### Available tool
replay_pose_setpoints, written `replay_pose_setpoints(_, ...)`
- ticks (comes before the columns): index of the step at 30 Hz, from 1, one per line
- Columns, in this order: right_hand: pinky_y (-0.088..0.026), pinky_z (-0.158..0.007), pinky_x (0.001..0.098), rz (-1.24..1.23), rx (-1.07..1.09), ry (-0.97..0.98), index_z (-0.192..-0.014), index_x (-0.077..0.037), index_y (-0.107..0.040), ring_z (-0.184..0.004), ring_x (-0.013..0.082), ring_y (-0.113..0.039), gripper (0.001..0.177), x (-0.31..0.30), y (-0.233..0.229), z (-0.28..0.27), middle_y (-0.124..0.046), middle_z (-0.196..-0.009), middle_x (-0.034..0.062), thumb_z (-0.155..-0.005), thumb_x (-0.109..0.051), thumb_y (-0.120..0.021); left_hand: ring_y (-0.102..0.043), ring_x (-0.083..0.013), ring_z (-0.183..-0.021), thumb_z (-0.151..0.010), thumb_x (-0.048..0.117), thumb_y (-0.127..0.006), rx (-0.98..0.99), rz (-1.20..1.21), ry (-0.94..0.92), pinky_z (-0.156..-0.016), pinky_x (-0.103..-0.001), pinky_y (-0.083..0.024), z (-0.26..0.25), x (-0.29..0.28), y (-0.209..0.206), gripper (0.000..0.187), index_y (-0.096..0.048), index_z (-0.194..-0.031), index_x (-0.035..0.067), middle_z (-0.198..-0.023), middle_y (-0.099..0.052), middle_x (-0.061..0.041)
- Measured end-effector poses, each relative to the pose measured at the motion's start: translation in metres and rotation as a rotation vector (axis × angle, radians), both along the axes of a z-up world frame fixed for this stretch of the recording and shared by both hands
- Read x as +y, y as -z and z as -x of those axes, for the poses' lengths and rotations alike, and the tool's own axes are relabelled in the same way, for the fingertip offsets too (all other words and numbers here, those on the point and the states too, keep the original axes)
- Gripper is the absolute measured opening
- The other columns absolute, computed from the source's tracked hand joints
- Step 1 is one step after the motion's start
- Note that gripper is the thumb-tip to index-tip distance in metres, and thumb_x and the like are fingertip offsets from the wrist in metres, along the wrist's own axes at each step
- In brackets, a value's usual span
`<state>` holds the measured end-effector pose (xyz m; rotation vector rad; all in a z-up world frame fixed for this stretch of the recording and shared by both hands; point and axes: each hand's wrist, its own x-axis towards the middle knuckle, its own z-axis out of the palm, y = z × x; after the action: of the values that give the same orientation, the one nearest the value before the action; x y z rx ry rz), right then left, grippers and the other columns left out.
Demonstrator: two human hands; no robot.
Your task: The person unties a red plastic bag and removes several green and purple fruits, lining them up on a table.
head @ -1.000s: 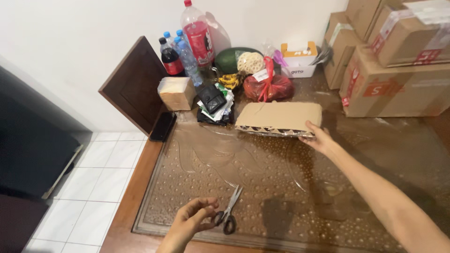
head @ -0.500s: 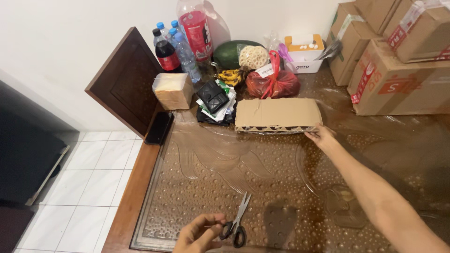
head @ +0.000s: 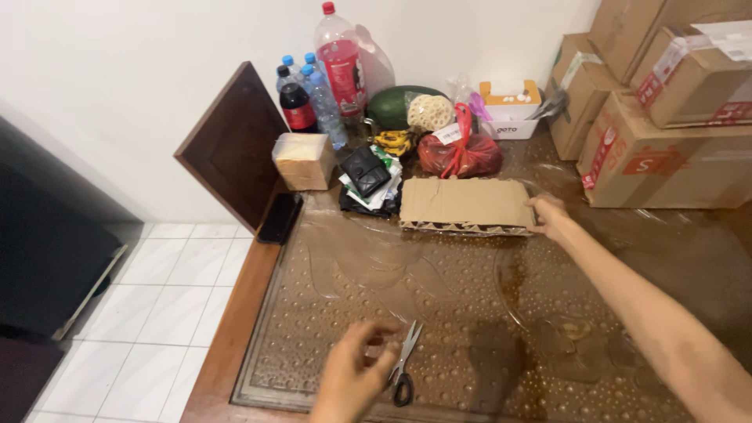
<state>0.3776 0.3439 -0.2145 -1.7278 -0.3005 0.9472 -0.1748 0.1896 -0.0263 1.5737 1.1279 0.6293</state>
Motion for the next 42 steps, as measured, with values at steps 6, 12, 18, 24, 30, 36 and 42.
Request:
replay_pose_setpoints(6,-0.056,-0.093,0.061,-0.12,0.028,-0.088,-0.138,-0.011,-0.051,-0.132,0.034,-0.042,0.062,0.028,-0.009,0.033,-0.044,-0.136,0.0156,-0.081,-0.012,-0.076,-0.065,-0.0364,-0.101,-0.093,0.015,-0.067,0.585,-0.868,0.364,-0.074,-0.051,-0.053,-0.032,-0.076,0.092,0.026,-0.068,-0.117,0.008,-0.12,-0.065,-0.017)
replay_pose_setpoints(12,-0.057,-0.091,0.0567,-0.119,0.029,-0.113,-0.135,-0.012,-0.057,-0.122,0.03,-0.047,0.064,0.057,0.002,0.067,-0.047,-0.126,0.0138,-0.075,-0.008,-0.077,-0.064,-0.0326,-0.111,-0.091,0.027,-0.061,0.488,-1.239,0.246,-0.098,-0.058,-0.049,-0.028,-0.066,0.137,0.03,-0.07,-0.114,0.011,-0.114,-0.065,-0.014)
replay_pose_setpoints(18,-0.058,-0.091,0.0541,-0.103,-0.002,-0.072,-0.131,-0.011,-0.061,-0.124,0.0275,-0.046,0.06,0.086,0.015,0.078,-0.053,-0.124,0.0105,-0.074,-0.005,-0.077,-0.062,-0.0369,-0.111,-0.09,0.027,-0.065,0.448,-1.182,0.173,-0.097,-0.056,-0.046,-0.004,-0.026,0.12,0.032,-0.07,-0.116,0.009,-0.117,-0.065,-0.018)
replay_pose_setpoints(24,-0.058,-0.091,0.0486,-0.119,-0.001,-0.067,-0.132,-0.013,-0.06,-0.124,0.0269,-0.052,0.061,0.093,0.026,0.078,-0.053,-0.127,0.0086,-0.074,-0.007,-0.077,-0.062,-0.0373,-0.112,-0.078,0.029,-0.069,0.637,-1.158,0.25,-0.097,-0.055,-0.046,0.026,0.029,0.131,0.043,-0.067,-0.116,0.009,-0.118,-0.066,-0.017)
replay_pose_setpoints(30,-0.054,-0.096,0.0504,-0.117,-0.016,-0.165,-0.133,-0.015,-0.059,-0.135,0.023,-0.046,0.054,0.075,0.011,0.066,-0.054,-0.142,0.0031,-0.081,-0.012,-0.072,-0.063,-0.031,-0.107,-0.078,0.026,-0.073,0.601,-1.07,0.204,-0.092,-0.048,-0.049,0.019,0.035,0.114,0.042,-0.068,-0.115,0.009,-0.116,-0.067,-0.012)
replay_pose_setpoints(36,-0.052,-0.093,0.0479,-0.128,-0.098,-0.272,-0.137,-0.017,-0.055,-0.131,0.0199,-0.056,0.048,0.102,0.003,0.05,-0.064,-0.134,0.0055,-0.09,-0.025,-0.066,-0.066,-0.0322,-0.102,-0.077,0.028,-0.078,0.562,-0.908,0.227,-0.087,-0.048,-0.052,-0.013,0.045,0.1,0.048,-0.068,-0.119,0.009,-0.114,-0.067,-0.013)
replay_pose_setpoints(42,-0.053,-0.098,0.0487,0.033,-0.331,-0.39,-0.141,-0.011,-0.064,-0.122,0.0303,-0.064,0.061,0.162,0.017,0.049,-0.069,-0.133,0.0141,-0.087,-0.036,-0.075,-0.071,-0.0326,-0.102,-0.073,0.024,-0.079,0.562,-0.736,0.061,-0.083,-0.046,-0.056,-0.007,0.067,0.136,0.046,-0.072,-0.116,0.013,-0.114,-0.071,-0.012)
